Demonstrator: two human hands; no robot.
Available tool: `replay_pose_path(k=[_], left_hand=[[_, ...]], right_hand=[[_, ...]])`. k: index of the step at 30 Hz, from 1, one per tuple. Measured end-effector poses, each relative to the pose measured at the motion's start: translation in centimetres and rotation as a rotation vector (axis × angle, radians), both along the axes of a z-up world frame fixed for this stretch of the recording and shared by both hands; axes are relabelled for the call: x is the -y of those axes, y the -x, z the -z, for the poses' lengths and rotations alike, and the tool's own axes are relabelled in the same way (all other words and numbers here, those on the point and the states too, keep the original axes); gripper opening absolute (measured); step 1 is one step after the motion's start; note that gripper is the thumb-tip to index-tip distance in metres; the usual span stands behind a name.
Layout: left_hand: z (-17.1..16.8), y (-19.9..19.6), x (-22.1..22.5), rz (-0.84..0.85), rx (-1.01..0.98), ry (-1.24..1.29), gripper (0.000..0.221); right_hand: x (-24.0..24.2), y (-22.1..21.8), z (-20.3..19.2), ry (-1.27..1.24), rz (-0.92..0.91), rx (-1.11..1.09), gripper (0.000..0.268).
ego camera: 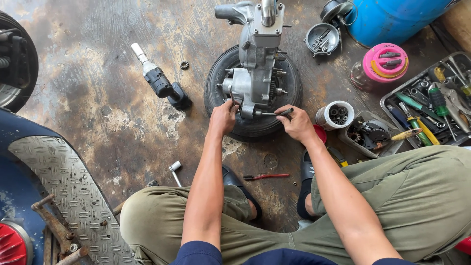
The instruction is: The person sits on the workshop floor working on a scooter engine and transmission assembly mounted on a wheel. They use a socket wrench to loosen and remove bolts from the engine casing, handle small removed parts, and use a screwdriver to work on a small component in their hands.
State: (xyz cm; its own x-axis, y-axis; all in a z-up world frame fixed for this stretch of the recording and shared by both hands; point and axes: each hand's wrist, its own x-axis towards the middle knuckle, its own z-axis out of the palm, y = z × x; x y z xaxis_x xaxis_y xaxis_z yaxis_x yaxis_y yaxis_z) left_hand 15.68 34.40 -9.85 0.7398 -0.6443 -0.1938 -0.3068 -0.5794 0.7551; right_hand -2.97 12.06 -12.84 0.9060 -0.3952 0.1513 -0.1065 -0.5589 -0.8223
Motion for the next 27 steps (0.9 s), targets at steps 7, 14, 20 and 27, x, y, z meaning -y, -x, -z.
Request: replay_pose_path(k=[7, 14, 20, 27], left_hand=[[0.9, -0.1, -0.2, 0.000, 0.024, -0.020, 0.018], [-0.4, 1.1, -1.2, -0.013, 0.039, 0.022, 0.025], [-0.2, 1.8, -1.6, 0.004, 0.077, 0.100, 0.027], [-0.9, 2.5, -1.8, 0.007, 0.062, 0.174, 0.028]], right_hand=[[2.2, -0.2, -0.7, -0.550, 0.077, -0.254, 0.020], [1.2, -1.5, 0.9, -0.979, 0.184, -0.286, 0.017], [1.6, -1.7, 2.0, -1.043, 0.216, -0.301, 0.018], [1.2, -1.7, 2.3, -1.087, 0.216, -0.272, 0.017]])
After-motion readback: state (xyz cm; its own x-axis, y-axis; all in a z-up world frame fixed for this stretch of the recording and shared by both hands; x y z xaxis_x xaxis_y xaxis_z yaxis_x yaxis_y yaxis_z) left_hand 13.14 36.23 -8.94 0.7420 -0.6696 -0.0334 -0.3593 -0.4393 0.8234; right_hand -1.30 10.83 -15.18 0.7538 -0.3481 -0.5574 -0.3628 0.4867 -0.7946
